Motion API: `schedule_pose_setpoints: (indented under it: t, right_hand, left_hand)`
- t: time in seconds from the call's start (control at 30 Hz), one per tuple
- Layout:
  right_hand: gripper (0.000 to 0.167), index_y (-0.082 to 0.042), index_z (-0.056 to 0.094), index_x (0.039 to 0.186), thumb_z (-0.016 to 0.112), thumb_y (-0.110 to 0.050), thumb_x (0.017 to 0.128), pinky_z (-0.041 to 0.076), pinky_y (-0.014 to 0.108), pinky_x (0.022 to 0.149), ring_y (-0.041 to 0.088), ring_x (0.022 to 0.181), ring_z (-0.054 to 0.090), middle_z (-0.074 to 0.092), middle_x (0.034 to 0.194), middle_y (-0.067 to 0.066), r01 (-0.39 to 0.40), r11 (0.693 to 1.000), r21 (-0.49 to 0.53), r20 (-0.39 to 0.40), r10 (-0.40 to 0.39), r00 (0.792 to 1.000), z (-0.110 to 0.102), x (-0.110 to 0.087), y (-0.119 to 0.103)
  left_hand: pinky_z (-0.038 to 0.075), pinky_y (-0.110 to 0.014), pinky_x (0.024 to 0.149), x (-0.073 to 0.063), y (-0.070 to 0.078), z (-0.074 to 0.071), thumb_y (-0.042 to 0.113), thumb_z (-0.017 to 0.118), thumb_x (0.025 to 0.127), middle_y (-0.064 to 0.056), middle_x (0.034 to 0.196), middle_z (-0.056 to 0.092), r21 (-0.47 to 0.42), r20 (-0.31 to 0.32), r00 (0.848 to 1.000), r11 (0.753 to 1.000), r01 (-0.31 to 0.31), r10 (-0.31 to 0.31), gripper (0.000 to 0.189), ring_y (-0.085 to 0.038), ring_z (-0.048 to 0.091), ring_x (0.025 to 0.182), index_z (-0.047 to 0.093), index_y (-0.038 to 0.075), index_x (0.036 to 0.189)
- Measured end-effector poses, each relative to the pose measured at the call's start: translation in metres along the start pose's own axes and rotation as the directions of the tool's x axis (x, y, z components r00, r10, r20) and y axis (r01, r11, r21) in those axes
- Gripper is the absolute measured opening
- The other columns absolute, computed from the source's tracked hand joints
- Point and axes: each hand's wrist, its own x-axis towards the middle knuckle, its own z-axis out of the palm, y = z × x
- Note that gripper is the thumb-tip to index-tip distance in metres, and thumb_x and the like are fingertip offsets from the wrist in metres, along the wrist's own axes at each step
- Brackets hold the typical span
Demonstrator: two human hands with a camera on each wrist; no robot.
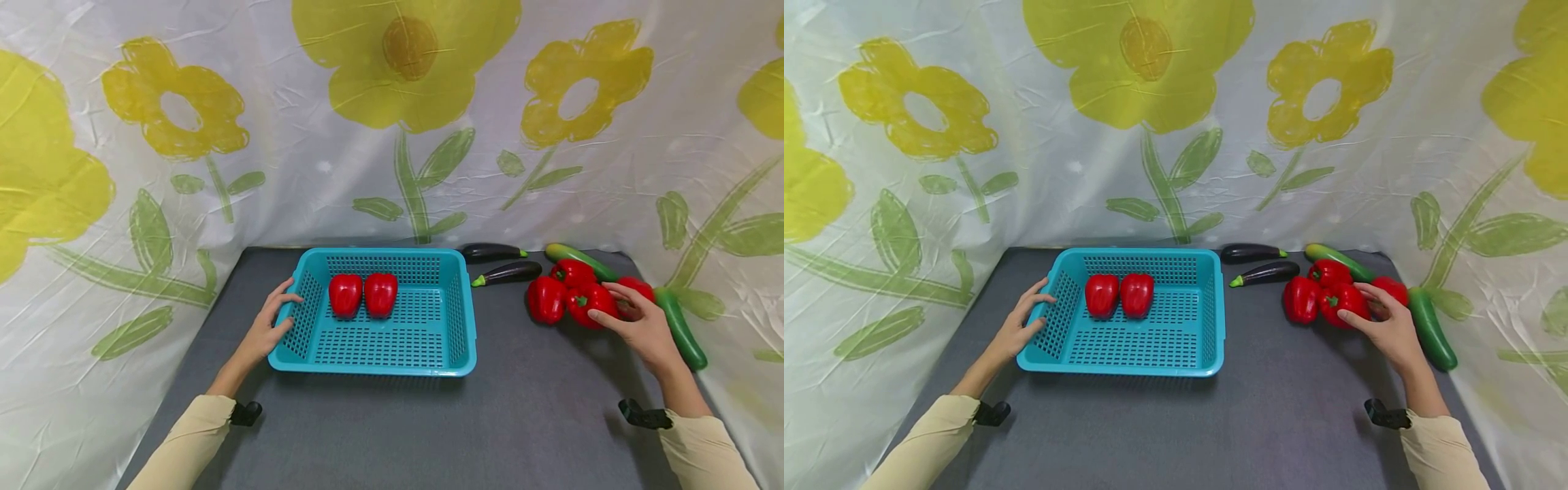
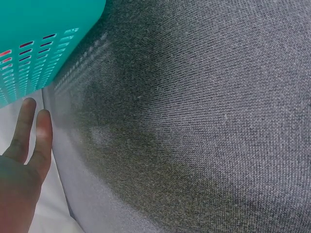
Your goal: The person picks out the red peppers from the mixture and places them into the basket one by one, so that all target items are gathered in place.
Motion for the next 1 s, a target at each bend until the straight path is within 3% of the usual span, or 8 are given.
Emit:
schedule_pose_setpoints:
  t: [0.07, 0.17, 0.3, 0.43, 0.57, 0.7, 0.87, 1.0]
  right_hand:
    - [0.063, -0.012, 0.05, 0.15, 0.075, -0.025, 0.093, 0.049, 0.015, 0.075, 0.005, 0.105, 0.052, 0.054, 0.13, 0.002, 0.006, 1.0, 0.028, 0.002, -0.006, 1.0, 0.0, -0.001, -0.002]
    - [0.062, -0.012, 0.049, 0.151, 0.074, -0.021, 0.094, 0.05, 0.016, 0.075, 0.002, 0.103, 0.054, 0.053, 0.129, -0.002, 0.011, 0.998, 0.067, 0.003, -0.012, 1.0, 0.0, -0.002, -0.004]
    - [0.062, -0.011, 0.047, 0.152, 0.072, -0.017, 0.096, 0.05, 0.016, 0.076, 0.002, 0.103, 0.056, 0.053, 0.128, -0.003, 0.03, 0.994, 0.101, 0.003, -0.03, 1.0, 0.002, 0.0, -0.004]
    - [0.06, -0.01, 0.047, 0.153, 0.069, -0.014, 0.097, 0.05, 0.015, 0.077, 0.002, 0.103, 0.058, 0.055, 0.128, -0.006, 0.079, 0.993, 0.092, 0.0, -0.079, 0.997, 0.004, 0.002, -0.006]
    - [0.056, -0.011, 0.047, 0.153, 0.065, -0.014, 0.1, 0.05, 0.016, 0.077, 0.005, 0.102, 0.058, 0.055, 0.13, -0.005, 0.127, 0.989, 0.07, 0.032, -0.129, 0.991, 0.007, 0.003, -0.009]
    - [0.051, -0.011, 0.048, 0.152, 0.06, -0.012, 0.103, 0.051, 0.018, 0.078, 0.007, 0.103, 0.06, 0.055, 0.133, 0.0, 0.174, 0.981, 0.081, 0.091, -0.182, 0.979, 0.01, 0.004, -0.013]
    - [0.045, -0.007, 0.053, 0.147, 0.059, -0.005, 0.102, 0.053, 0.021, 0.076, 0.01, 0.098, 0.063, 0.056, 0.131, 0.003, 0.231, 0.966, 0.116, 0.109, -0.244, 0.964, 0.015, 0.006, -0.017]
    - [0.049, -0.006, 0.053, 0.145, 0.064, -0.002, 0.098, 0.053, 0.022, 0.076, 0.015, 0.098, 0.061, 0.056, 0.129, 0.003, 0.235, 0.961, 0.143, 0.092, -0.249, 0.964, 0.02, 0.007, -0.021]
  left_hand:
    - [0.025, -0.069, 0.1, -0.001, -0.003, 0.0, -0.022, 0.048, 0.085, -0.041, 0.153, 0.023, -0.001, -0.003, 1.0, 1.0, 0.005, -0.005, 0.035, -0.058, 0.017, 0.14, 0.054, -0.017, 0.12]
    - [0.028, -0.048, 0.107, -0.003, -0.013, 0.0, -0.022, 0.049, 0.086, -0.038, 0.155, 0.023, 0.005, -0.009, 1.0, 1.0, 0.001, -0.001, 0.036, -0.055, 0.017, 0.142, 0.055, -0.015, 0.121]
    - [0.026, -0.024, 0.103, -0.004, -0.027, 0.001, -0.021, 0.049, 0.086, -0.034, 0.157, 0.023, 0.026, -0.021, 1.0, 1.0, -0.008, 0.008, 0.038, -0.05, 0.018, 0.144, 0.055, -0.014, 0.123]
    - [0.027, -0.045, 0.106, -0.003, -0.022, 0.001, -0.021, 0.049, 0.086, -0.034, 0.157, 0.023, 0.023, -0.017, 1.0, 1.0, 0.002, -0.001, 0.038, -0.051, 0.017, 0.144, 0.055, -0.014, 0.122]
    - [0.025, -0.068, 0.098, 0.0, -0.007, 0.0, -0.022, 0.049, 0.085, -0.039, 0.154, 0.023, 0.008, -0.004, 1.0, 1.0, 0.002, -0.002, 0.036, -0.057, 0.017, 0.142, 0.054, -0.017, 0.12]
    - [0.025, -0.071, 0.098, 0.0, -0.001, 0.0, -0.022, 0.048, 0.086, -0.042, 0.152, 0.022, 0.012, -0.001, 1.0, 1.0, -0.013, 0.013, 0.034, -0.06, 0.017, 0.139, 0.053, -0.017, 0.119]
    - [0.023, -0.073, 0.098, -0.001, -0.01, 0.0, -0.019, 0.048, 0.087, -0.042, 0.152, 0.021, 0.004, -0.009, 1.0, 1.0, -0.02, 0.02, 0.033, -0.06, 0.018, 0.139, 0.051, -0.017, 0.119]
    - [0.023, -0.074, 0.099, -0.003, -0.032, 0.0, -0.019, 0.05, 0.086, -0.033, 0.158, 0.022, -0.003, -0.016, 1.0, 1.0, -0.008, 0.008, 0.037, -0.052, 0.017, 0.143, 0.055, -0.012, 0.122]
